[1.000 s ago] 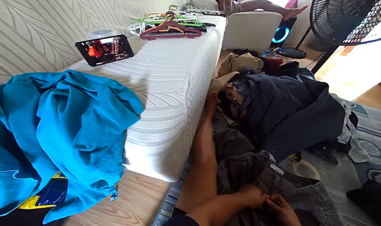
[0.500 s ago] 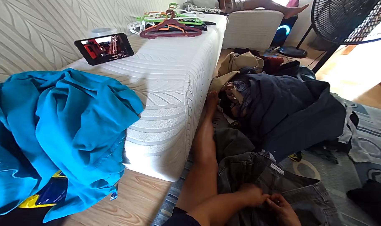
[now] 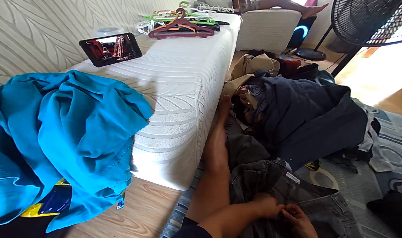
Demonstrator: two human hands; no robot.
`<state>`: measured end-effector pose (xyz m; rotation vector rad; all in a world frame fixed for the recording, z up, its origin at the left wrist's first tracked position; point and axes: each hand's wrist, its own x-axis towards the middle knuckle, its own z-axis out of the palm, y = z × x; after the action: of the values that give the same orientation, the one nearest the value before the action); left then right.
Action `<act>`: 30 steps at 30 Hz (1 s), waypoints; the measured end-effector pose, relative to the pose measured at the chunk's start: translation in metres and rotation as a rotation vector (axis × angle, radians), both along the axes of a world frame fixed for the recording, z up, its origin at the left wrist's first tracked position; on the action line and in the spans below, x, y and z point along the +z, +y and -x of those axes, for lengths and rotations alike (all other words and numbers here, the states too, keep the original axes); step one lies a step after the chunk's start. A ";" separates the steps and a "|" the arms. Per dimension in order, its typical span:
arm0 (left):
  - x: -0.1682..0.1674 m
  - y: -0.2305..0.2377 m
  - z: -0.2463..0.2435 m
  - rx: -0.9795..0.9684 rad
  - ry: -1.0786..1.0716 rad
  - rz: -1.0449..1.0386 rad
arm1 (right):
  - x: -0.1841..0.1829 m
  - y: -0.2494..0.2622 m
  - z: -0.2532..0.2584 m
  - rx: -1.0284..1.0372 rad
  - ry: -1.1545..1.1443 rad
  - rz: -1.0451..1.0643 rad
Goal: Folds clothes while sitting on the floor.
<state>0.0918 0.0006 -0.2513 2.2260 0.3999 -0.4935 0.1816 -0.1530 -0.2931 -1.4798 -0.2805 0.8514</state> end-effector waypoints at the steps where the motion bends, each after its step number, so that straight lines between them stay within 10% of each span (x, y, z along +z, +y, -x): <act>1: 0.000 0.000 0.000 0.000 0.000 -0.002 | 0.000 0.000 0.000 0.002 -0.001 -0.006; 30: -0.002 -0.002 0.001 0.004 0.003 -0.010 | -0.001 -0.001 -0.001 0.020 0.013 -0.014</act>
<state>0.0910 -0.0011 -0.2531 2.2343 0.4097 -0.4938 0.1823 -0.1542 -0.2945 -1.4603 -0.2915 0.8728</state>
